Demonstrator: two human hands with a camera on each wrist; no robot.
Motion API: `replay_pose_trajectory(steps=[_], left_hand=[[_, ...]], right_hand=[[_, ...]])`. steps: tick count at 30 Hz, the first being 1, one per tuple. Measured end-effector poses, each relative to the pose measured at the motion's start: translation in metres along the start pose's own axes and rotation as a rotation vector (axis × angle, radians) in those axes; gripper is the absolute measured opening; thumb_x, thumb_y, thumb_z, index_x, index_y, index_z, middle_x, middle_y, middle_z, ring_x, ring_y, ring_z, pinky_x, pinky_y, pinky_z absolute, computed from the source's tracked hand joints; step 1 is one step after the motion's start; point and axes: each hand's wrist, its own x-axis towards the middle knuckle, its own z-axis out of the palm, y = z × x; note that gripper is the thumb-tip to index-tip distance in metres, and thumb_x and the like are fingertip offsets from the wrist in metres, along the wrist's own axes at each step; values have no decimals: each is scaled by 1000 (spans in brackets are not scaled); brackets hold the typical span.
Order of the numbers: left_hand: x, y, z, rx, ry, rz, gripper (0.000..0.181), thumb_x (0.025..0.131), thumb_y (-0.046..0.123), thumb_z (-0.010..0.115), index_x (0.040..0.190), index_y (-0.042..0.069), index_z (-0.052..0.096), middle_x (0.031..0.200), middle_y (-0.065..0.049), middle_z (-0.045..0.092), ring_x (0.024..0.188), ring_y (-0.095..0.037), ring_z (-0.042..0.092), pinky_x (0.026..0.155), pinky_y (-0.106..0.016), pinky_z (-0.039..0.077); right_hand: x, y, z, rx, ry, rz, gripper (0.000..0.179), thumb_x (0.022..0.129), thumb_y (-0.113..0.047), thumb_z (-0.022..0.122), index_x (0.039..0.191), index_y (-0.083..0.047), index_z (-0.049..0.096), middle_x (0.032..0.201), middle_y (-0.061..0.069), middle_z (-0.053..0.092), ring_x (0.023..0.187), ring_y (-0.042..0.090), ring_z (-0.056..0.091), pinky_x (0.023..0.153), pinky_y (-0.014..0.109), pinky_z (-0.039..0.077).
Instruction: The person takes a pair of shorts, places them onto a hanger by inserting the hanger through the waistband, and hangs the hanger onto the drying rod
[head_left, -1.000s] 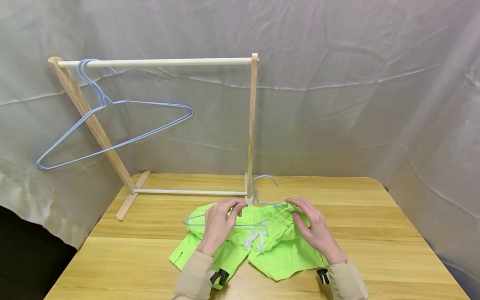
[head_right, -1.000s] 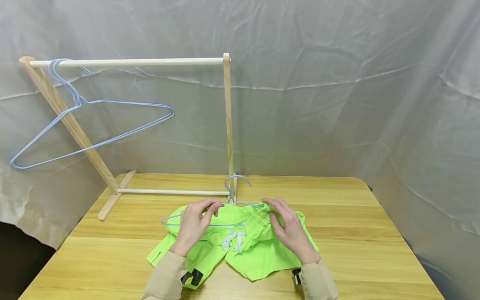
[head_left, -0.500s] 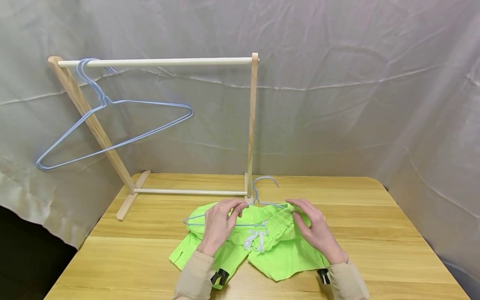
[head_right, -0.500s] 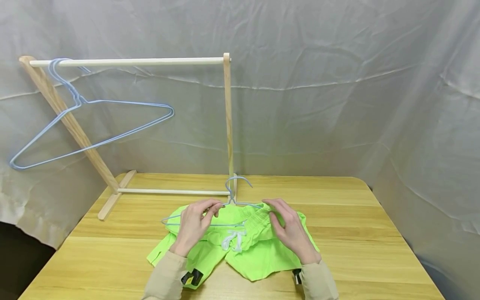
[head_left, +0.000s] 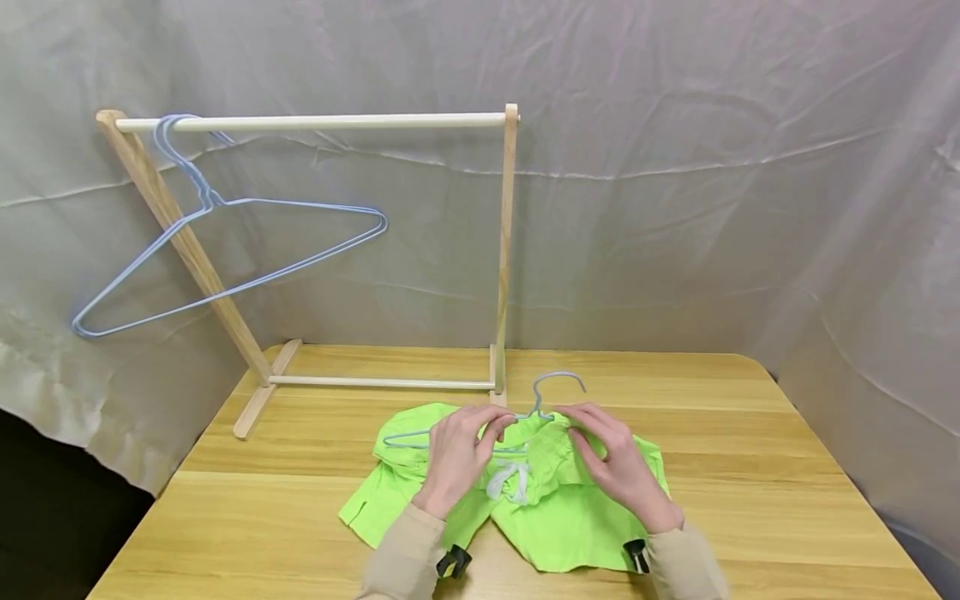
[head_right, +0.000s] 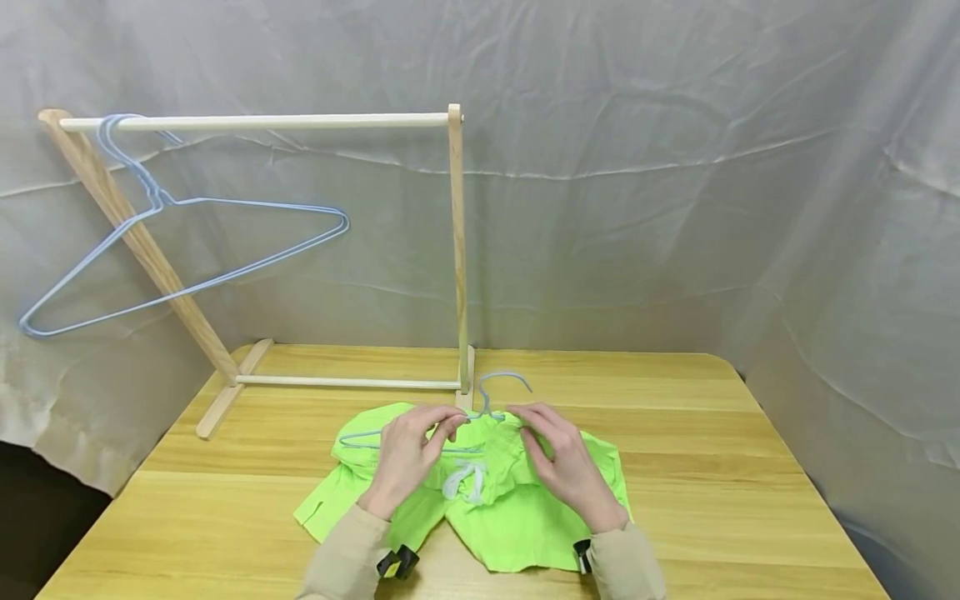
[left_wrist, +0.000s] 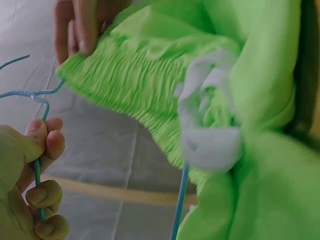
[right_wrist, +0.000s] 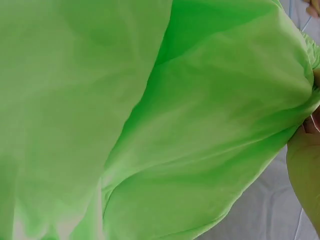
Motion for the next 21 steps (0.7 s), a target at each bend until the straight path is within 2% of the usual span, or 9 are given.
replay_pose_trajectory(steps=[5,7,9,12,15,17,18,21], left_hand=[[-3,4,6,-16,-12,-22,9,91,25,71,93,21,78,65,11,67,56,-2,49,54,-13,33],[-4,4,7,-39,-15,-29,9,92,24,70,95,20,78,68,10,69,60,-4,53,58,-16,39],[-4,4,8,-84,-14,-23,11,93,22,69,100,18,77,79,7,74,71,-8,61,66,-21,47],[-3,3,7,-172,15,37,15,93,16,69,107,13,75,96,0,77,92,-14,66,85,-30,54],[-1,3,3,-272,-1,132,18,92,9,70,109,7,72,102,-5,76,95,-16,68,90,-26,56],[-1,3,-1,-310,-97,155,16,94,9,68,108,5,72,99,-6,77,90,-14,71,85,-21,57],[-1,2,-2,-315,-160,145,15,95,9,66,108,4,72,99,-6,77,88,-14,72,84,-19,57],[-3,0,-3,-246,-356,53,19,99,15,62,111,5,73,106,-7,78,95,-16,75,88,-23,58]], right_hand=[[1,-2,6,43,-6,8,41,78,23,65,117,10,66,106,20,71,70,11,60,70,10,50],[0,-2,7,54,-10,18,41,79,23,64,117,10,66,106,20,70,66,8,57,66,9,48],[-1,-2,7,51,-10,33,41,79,22,64,118,9,66,105,20,70,65,6,55,64,9,46],[-4,2,5,32,19,67,41,80,21,64,118,8,66,99,17,70,66,3,53,62,11,45],[-6,6,1,-5,87,135,37,81,16,65,117,8,67,92,14,68,67,0,47,59,13,42],[-6,7,-1,-28,148,190,33,82,15,65,115,9,68,88,12,67,67,-3,46,56,13,41],[-6,8,-2,-43,177,215,31,83,14,66,113,10,69,86,12,66,67,-4,45,54,14,40],[-6,7,-3,-69,251,272,28,82,16,67,109,11,70,81,12,65,66,-5,45,47,13,37]])
